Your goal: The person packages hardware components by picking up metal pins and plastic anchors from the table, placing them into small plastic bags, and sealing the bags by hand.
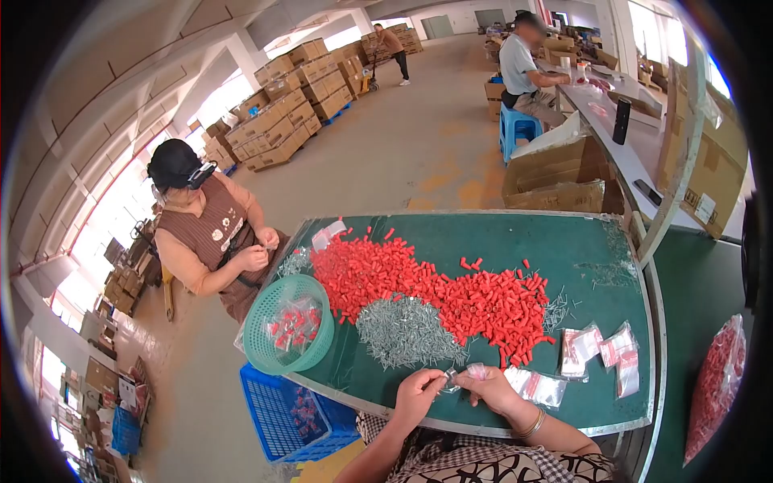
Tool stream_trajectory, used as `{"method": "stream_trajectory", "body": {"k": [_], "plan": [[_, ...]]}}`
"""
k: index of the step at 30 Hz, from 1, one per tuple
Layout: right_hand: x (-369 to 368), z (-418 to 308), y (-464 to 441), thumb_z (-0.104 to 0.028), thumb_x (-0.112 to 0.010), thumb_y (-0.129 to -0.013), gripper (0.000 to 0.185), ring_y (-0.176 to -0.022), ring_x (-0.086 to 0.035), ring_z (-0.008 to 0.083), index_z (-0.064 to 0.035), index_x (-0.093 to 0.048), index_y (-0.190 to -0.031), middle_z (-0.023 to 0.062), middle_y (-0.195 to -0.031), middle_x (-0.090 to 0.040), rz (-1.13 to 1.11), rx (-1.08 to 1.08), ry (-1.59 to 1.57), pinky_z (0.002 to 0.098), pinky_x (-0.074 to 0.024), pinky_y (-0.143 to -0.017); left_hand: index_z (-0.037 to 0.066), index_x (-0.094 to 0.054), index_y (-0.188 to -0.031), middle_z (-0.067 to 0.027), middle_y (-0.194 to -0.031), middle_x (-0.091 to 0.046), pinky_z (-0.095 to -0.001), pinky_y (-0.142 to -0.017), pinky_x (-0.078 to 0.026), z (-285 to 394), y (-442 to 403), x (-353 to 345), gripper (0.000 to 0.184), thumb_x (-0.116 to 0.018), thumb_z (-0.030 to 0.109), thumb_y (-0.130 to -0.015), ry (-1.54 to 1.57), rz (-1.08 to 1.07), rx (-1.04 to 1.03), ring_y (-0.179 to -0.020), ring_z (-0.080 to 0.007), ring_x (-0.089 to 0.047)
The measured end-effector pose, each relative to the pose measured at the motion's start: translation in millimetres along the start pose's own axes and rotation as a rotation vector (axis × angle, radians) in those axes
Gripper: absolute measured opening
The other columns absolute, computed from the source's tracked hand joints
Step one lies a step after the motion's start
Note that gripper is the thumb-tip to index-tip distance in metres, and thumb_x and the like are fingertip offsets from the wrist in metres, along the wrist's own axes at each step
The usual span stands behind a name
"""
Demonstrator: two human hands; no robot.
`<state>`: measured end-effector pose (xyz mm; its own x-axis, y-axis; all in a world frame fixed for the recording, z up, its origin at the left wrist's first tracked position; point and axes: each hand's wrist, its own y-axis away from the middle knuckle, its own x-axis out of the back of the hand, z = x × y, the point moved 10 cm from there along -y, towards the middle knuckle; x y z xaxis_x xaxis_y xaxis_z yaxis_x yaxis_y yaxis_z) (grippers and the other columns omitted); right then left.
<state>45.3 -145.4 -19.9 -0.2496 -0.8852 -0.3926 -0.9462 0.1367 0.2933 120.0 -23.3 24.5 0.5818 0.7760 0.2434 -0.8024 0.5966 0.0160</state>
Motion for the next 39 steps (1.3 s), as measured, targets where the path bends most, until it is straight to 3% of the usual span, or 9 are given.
{"method": "stream_trajectory", "body": {"k": [7,10,25,29,31,32,35,37,39], "plan": [[3,1,-2,-0.012,-0.073,-0.084,0.013,-0.052,-0.054,0.0081,-0.0013,-0.067,-0.087,0.0035,-0.075,-0.065,0.01,0.016,0.033,0.021,-0.0436,-0.046,0.0,-0.066,-0.098,-0.0013,-0.079,-0.06,-0.0223,-0.058,-0.044,1,-4,-4,0.013,-0.065,0.009,-0.089,-0.06,-0.042,-0.031,-0.066,-0.0068,-0.055],[4,0,-3,-0.011,-0.073,-0.084,0.012,-0.052,-0.054,0.0088,-0.0011,-0.066,-0.085,0.0042,-0.074,-0.065,0.007,0.055,0.131,0.0214,-0.0439,-0.046,-0.001,-0.066,-0.099,-0.0004,-0.08,-0.062,-0.0211,-0.059,-0.044,1,1,-14,0.014,-0.065,0.01,-0.09,0.195,-0.076,0.072,-0.067,-0.0055,-0.054],[1,0,2,-0.015,-0.072,-0.084,0.015,-0.05,-0.051,0.0071,-0.0022,-0.067,-0.087,0.0008,-0.072,-0.062,-0.03,0.006,0.119,0.0208,-0.0399,-0.044,0.001,-0.066,-0.1,0.0002,-0.083,-0.064,-0.0212,-0.063,-0.046,-15,2,-12,0.014,-0.065,0.012,-0.09,0.149,-0.146,0.135,-0.072,-0.0065,-0.058],[5,-11,8,-0.012,-0.074,-0.08,0.014,-0.052,-0.055,0.0117,-0.0014,-0.066,-0.08,0.0032,-0.068,-0.061,0.093,0.024,0.226,0.025,-0.0426,-0.047,0.001,-0.065,-0.097,-0.0013,-0.086,-0.065,-0.0239,-0.065,-0.046,42,10,7,0.014,-0.069,0.011,-0.087,-0.205,0.221,-0.3,-0.077,-0.008,-0.059],[3,-41,18,-0.01,-0.073,-0.079,0.012,-0.057,-0.058,0.0167,-0.0003,-0.066,-0.079,0.0068,-0.068,-0.061,0.183,0.352,0.485,0.0295,-0.045,-0.052,0.001,-0.064,-0.095,-0.0017,-0.087,-0.065,-0.0249,-0.067,-0.047,98,34,8,0.015,-0.07,0.01,-0.085,-0.62,0.443,-0.634,-0.079,-0.0082,-0.059],[-2,-55,27,-0.009,-0.072,-0.078,0.011,-0.059,-0.06,0.0193,0.0002,-0.066,-0.078,0.0086,-0.068,-0.062,0.229,0.518,0.611,0.0317,-0.0462,-0.054,0.0,-0.064,-0.094,-0.0018,-0.086,-0.065,-0.0247,-0.066,-0.046,88,28,4,0.014,-0.07,0.009,-0.085,-0.55,0.36,-0.532,-0.078,-0.0077,-0.059],[-16,-64,35,-0.007,-0.068,-0.079,0.009,-0.066,-0.062,0.0252,0.0005,-0.067,-0.084,0.0123,-0.07,-0.061,0.199,0.6,0.757,0.0373,-0.0478,-0.06,0.0,-0.063,-0.091,-0.0038,-0.081,-0.065,-0.0248,-0.063,-0.046,46,22,-12,0.012,-0.069,0.008,-0.085,-0.332,0.196,-0.244,-0.072,-0.0089,-0.059],[-22,-62,34,-0.007,-0.066,-0.08,0.008,-0.067,-0.063,0.0241,0.0001,-0.067,-0.084,0.0116,-0.072,-0.063,0.14,0.636,0.761,0.0362,-0.0487,-0.06,-0.001,-0.064,-0.089,-0.0074,-0.078,-0.064,-0.026,-0.06,-0.047,17,15,-11,0.013,-0.069,0.01,-0.084,-0.176,0.195,-0.086,-0.066,-0.0132,-0.06],[-19,-55,31,-0.007,-0.065,-0.082,0.008,-0.064,-0.061,0.0189,-0.0003,-0.067,-0.084,0.0084,-0.072,-0.063,0.112,0.579,0.691,0.0326,-0.0484,-0.057,-0.001,-0.064,-0.088,-0.0071,-0.076,-0.064,-0.0255,-0.06,-0.047,17,14,-10,0.011,-0.068,0.009,-0.084,-0.148,0.211,-0.103,-0.064,-0.0126,-0.059]]}}
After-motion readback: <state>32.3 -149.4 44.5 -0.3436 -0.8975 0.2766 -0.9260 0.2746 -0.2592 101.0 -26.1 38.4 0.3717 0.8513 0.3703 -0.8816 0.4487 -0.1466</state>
